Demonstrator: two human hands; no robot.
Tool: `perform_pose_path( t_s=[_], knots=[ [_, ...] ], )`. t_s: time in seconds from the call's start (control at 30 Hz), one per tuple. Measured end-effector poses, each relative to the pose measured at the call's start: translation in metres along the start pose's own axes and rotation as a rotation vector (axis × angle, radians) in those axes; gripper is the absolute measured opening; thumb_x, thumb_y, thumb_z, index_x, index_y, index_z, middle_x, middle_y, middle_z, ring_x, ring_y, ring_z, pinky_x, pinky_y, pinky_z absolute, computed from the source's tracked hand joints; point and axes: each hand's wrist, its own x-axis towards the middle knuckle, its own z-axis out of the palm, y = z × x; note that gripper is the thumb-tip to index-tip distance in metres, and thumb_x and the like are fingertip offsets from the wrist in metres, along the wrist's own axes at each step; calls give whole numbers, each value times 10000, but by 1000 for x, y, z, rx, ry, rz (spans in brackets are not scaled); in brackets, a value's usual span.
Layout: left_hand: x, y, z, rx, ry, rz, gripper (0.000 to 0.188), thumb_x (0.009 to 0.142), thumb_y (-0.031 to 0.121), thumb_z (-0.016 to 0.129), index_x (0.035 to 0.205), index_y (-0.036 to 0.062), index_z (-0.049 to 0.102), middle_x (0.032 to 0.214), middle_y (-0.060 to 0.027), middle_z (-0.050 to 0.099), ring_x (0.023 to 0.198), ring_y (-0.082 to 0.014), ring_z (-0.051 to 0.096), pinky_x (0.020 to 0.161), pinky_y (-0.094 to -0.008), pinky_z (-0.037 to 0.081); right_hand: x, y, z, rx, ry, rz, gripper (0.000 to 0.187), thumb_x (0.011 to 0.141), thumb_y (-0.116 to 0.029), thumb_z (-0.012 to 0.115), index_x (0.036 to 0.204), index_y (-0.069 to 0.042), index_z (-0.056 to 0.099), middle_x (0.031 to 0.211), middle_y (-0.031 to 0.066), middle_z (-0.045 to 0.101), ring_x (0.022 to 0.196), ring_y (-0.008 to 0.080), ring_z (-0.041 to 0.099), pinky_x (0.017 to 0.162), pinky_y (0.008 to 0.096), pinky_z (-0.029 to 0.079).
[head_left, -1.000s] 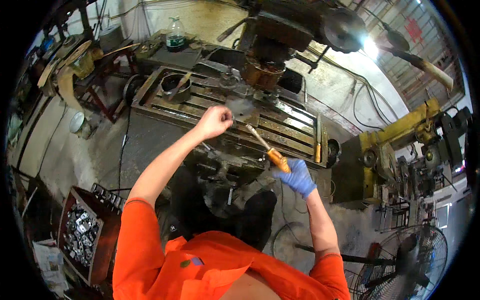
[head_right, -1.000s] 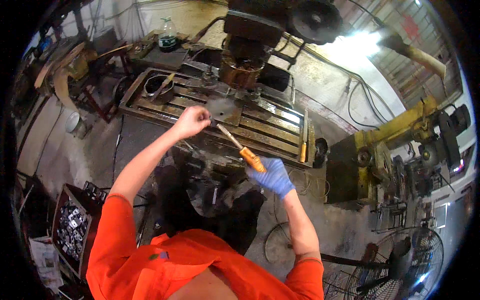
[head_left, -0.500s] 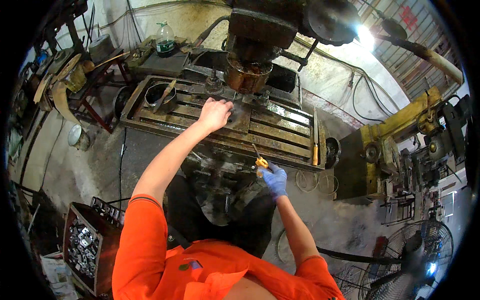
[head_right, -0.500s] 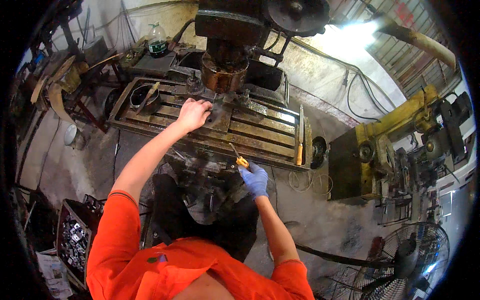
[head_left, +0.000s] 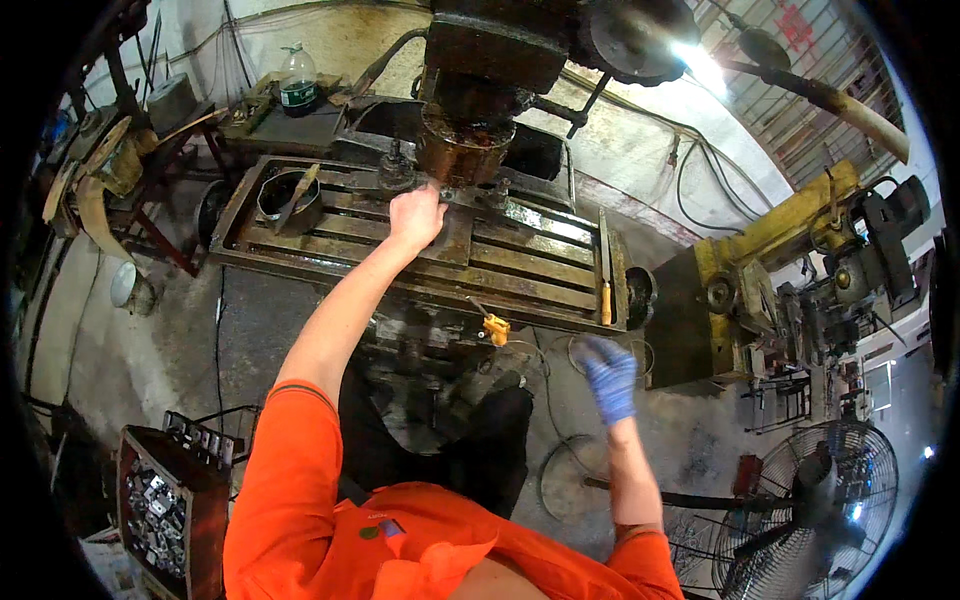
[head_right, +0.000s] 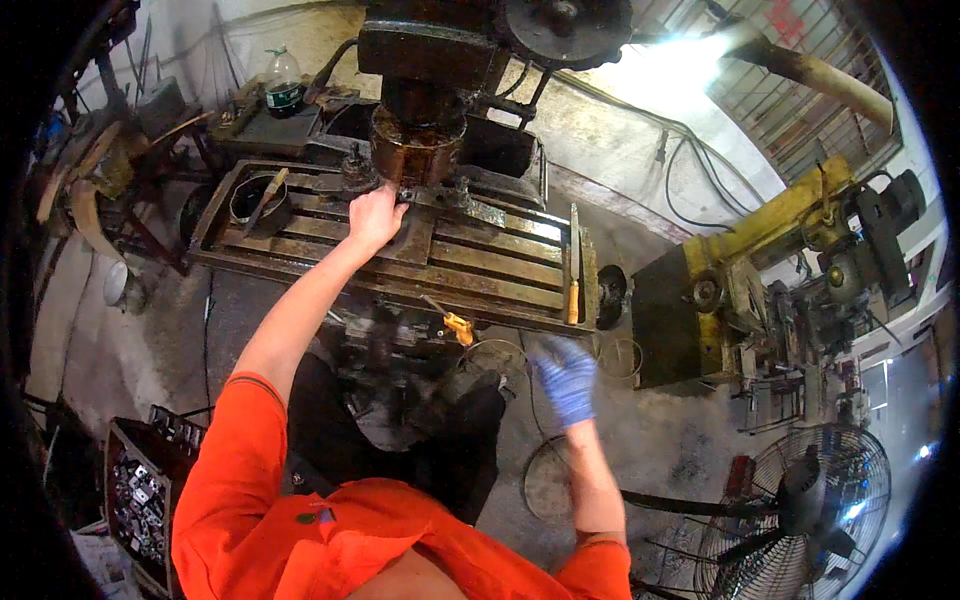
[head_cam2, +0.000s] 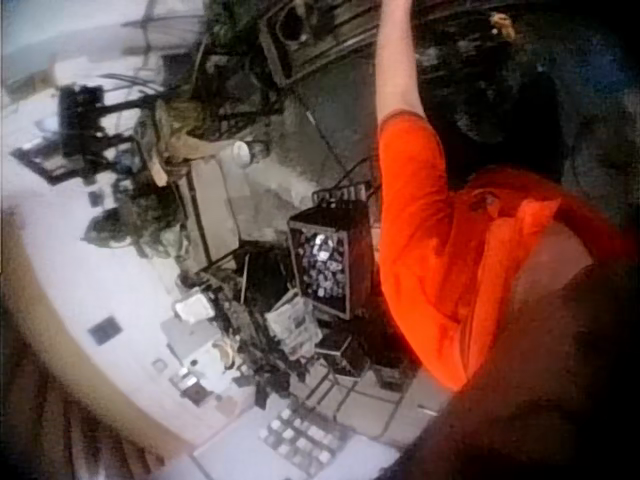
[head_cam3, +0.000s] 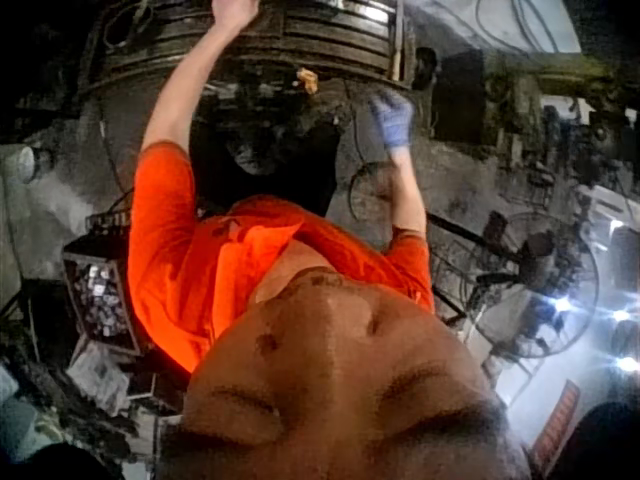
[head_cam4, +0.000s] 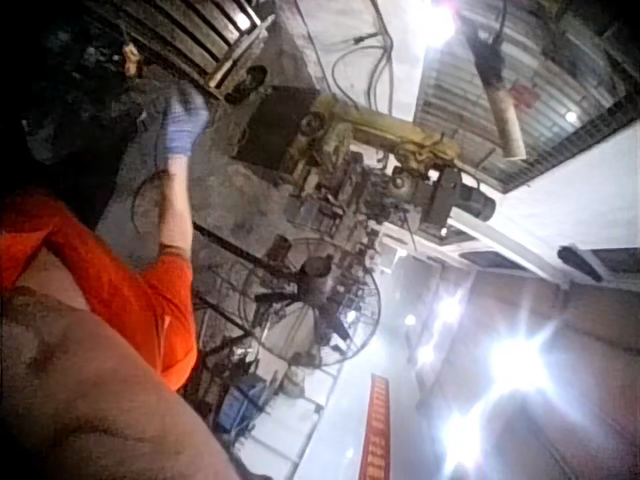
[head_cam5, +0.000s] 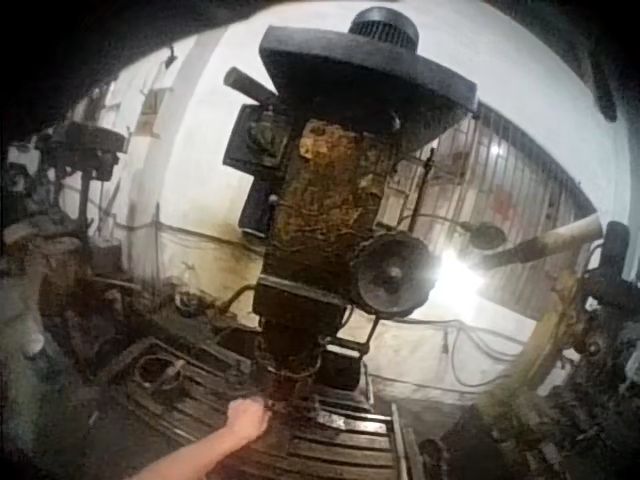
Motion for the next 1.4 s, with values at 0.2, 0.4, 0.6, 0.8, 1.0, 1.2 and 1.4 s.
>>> perform_pose_path(
  t_s=[0.2, 0.4, 0.6, 0.8, 1.0, 1.2, 1.4],
  knots=[
    [10, -11, 0, -144, -97, -187, 360, 709, 267, 650, 1041, 135, 606, 895, -142, 640, 848, -302, 614, 751, -405, 489, 90, -141, -144, 23, 527, -587, 296, 767, -180, 612, 996, 7, 634, 974, 85, 624, 911, 173, 560, 860, 337, 425],
    [15, -6, -1, -296, -128, -196, 360, 699, 247, 640, 1050, 169, 632, 922, -128, 643, 908, -293, 599, 784, -400, 477, 115, -293, -214, -286, 696, -1360, 400, 853, -228, 528, 1164, 22, 498, 1122, 161, 560, 1055, 262, 534, 978, 395, 366],
    [18, -22, 5, -213, -139, -228, 336, 673, 286, 688, 942, 88, 654, 873, -170, 638, 861, -317, 608, 743, -415, 484, 67, -253, -149, -746, 904, -1385, 274, 734, 8, 656, 995, -2, 576, 964, 105, 607, 866, 200, 590, 803, 298, 470],
    [16, -16, 4, -218, -88, -213, 331, 657, 289, 707, 880, 50, 656, 826, -178, 639, 824, -338, 612, 717, -416, 490, 50, -180, -126, -70, 755, -1083, 154, 772, 16, 620, 919, 3, 577, 928, 84, 602, 828, 181, 580, 790, 278, 458],
    [15, -18, 9, -250, 7, -175, 397, 655, 343, 711, 754, -30, 619, 776, -222, 621, 792, -352, 609, 676, -429, 484, 45, -156, -106, 383, 492, -994, 143, 865, -126, 486, 911, -7, 552, 950, 108, 582, 955, 227, 548, 885, 370, 415],
    [14, -18, 8, -230, -33, -206, 318, 673, 293, 699, 886, 61, 663, 832, -176, 642, 829, -322, 616, 724, -411, 490, 42, -169, -107, -225, 679, -1075, 108, 806, -10, 487, 892, 11, 550, 910, 107, 599, 894, 229, 565, 834, 335, 422],
    [16, -16, 5, -195, -95, -222, 316, 677, 308, 699, 819, 28, 658, 805, -189, 636, 810, -339, 615, 717, -419, 488, 52, -158, -104, -44, 597, -1088, 91, 824, -42, 457, 860, -4, 532, 927, 118, 599, 861, 222, 554, 822, 339, 423]
  ],
)
